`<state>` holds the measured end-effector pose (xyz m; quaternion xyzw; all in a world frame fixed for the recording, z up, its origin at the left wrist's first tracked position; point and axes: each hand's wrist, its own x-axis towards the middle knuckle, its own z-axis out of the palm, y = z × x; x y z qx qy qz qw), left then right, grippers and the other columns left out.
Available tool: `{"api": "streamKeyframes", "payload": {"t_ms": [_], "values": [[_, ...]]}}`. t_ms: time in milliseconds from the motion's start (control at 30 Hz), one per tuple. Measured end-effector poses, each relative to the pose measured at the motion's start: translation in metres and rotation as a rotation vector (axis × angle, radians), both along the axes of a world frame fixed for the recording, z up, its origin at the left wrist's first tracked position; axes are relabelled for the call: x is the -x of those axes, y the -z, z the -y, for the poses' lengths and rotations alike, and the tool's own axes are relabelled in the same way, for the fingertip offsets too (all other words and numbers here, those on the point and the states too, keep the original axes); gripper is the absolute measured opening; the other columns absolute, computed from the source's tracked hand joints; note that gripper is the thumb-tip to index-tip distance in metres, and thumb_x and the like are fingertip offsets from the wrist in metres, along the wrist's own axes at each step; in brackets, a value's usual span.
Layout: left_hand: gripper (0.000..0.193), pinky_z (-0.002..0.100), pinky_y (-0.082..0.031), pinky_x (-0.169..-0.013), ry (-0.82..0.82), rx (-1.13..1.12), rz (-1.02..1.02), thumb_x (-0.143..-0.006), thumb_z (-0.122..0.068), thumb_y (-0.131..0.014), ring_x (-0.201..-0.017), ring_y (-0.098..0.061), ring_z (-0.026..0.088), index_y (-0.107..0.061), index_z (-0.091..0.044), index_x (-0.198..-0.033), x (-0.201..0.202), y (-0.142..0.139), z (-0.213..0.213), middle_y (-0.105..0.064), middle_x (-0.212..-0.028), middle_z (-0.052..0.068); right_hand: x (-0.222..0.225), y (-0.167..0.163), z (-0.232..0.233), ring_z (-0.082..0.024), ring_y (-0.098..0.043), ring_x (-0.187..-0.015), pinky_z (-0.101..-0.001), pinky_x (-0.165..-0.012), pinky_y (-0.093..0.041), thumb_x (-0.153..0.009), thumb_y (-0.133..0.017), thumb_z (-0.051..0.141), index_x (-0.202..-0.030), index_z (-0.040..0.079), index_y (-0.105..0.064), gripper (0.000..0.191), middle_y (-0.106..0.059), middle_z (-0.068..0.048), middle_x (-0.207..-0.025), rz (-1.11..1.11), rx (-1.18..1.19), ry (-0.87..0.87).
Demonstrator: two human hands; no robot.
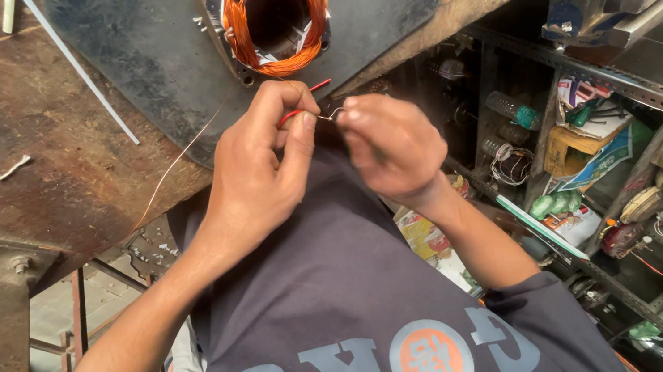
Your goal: The person strips the insulation from a red wire using scissors, then twists the exposed strands together with a copper wire from a coil. They insert the twisted wires into a white plastic tube and secure the connection.
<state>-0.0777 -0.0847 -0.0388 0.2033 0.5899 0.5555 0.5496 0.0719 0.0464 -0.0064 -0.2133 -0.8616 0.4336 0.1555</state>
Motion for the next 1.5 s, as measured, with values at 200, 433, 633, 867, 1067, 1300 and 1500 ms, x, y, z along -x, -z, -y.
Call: {"api": "streamKeyframes", "payload": {"t_ms": [200,433,633,867,1067,1300,1500], "values": [[0.009,0.025,-0.048,-0.065,0.014,-0.017,0.027,-0.106,-0.006,-0.056,-0.072,-0.054,0.005,-0.055,0.000,-0.113,0.003,-0.003,-0.003,-0.061,-0.092,0.005,0.005,0.009,-0.015,-0.026,-0.072,-0.086,-0.0366,-0.070,-0.060,-0.094,-0.083,0.003,-0.115,0.000,-0.065,0.028,-0.063,-0.010,-0.109,0.008,-0.571,-0.296],[0.007,0.027,-0.044,-0.060,0.106,0.097,0.054,-0.105,-0.007,-0.057,-0.063,-0.049,0.008,-0.057,-0.002,-0.109,0.007,-0.002,0.000,-0.057,-0.080,0.005,0.011,0.007,-0.024,-0.024,-0.072,-0.084,-0.0348,-0.071,-0.060,-0.097,-0.079,0.001,-0.116,0.000,-0.065,0.024,-0.063,-0.010,-0.106,0.020,-0.640,-0.390],[0.010,0.031,-0.055,-0.070,-0.018,-0.068,-0.263,-0.105,-0.005,-0.061,-0.081,-0.071,0.019,-0.057,-0.004,-0.114,-0.003,0.001,-0.002,-0.068,-0.099,0.010,-0.003,0.008,0.005,-0.013,-0.053,-0.053,-0.0295,-0.051,-0.043,-0.110,-0.066,0.008,-0.106,-0.004,-0.065,0.012,-0.061,-0.010,-0.071,0.515,0.821,0.349],[0.012,0.033,-0.055,-0.071,-0.008,-0.005,-0.269,-0.104,-0.004,-0.063,-0.080,-0.072,0.022,-0.058,-0.004,-0.115,-0.004,0.003,-0.001,-0.069,-0.095,0.010,-0.011,0.009,-0.004,-0.019,-0.069,-0.073,-0.0299,-0.065,-0.055,-0.110,-0.065,0.008,-0.115,-0.002,-0.069,0.011,-0.067,-0.008,-0.104,0.308,0.259,0.084],[0.011,0.031,-0.057,-0.072,-0.012,0.009,-0.113,-0.104,-0.004,-0.059,-0.079,-0.074,0.019,-0.057,-0.002,-0.115,-0.002,0.001,-0.001,-0.068,-0.097,0.010,0.004,0.012,0.000,-0.025,-0.071,-0.081,-0.0331,-0.069,-0.059,-0.105,-0.074,0.009,-0.110,0.005,-0.065,0.012,-0.066,-0.006,-0.104,0.177,-0.346,-0.104],[0.013,0.033,-0.056,-0.071,-0.069,-0.011,-0.328,-0.103,-0.003,-0.063,-0.081,-0.072,0.022,-0.058,-0.005,-0.115,-0.009,0.004,-0.002,-0.070,-0.096,0.009,-0.008,0.009,0.025,-0.021,-0.069,-0.076,-0.0309,-0.064,-0.057,-0.103,-0.072,0.010,-0.108,0.003,-0.066,0.010,-0.065,-0.006,-0.099,0.352,0.898,0.433],[0.011,0.031,-0.059,-0.073,-0.079,-0.016,-0.230,-0.105,-0.004,-0.061,-0.082,-0.073,0.020,-0.057,-0.003,-0.115,-0.010,0.004,-0.001,-0.069,-0.097,0.009,-0.002,-0.004,0.016,-0.018,-0.067,-0.072,-0.0291,-0.059,-0.055,-0.102,-0.069,0.011,-0.106,0.002,-0.066,0.010,-0.065,-0.006,-0.095,0.190,-0.121,0.015]]}}
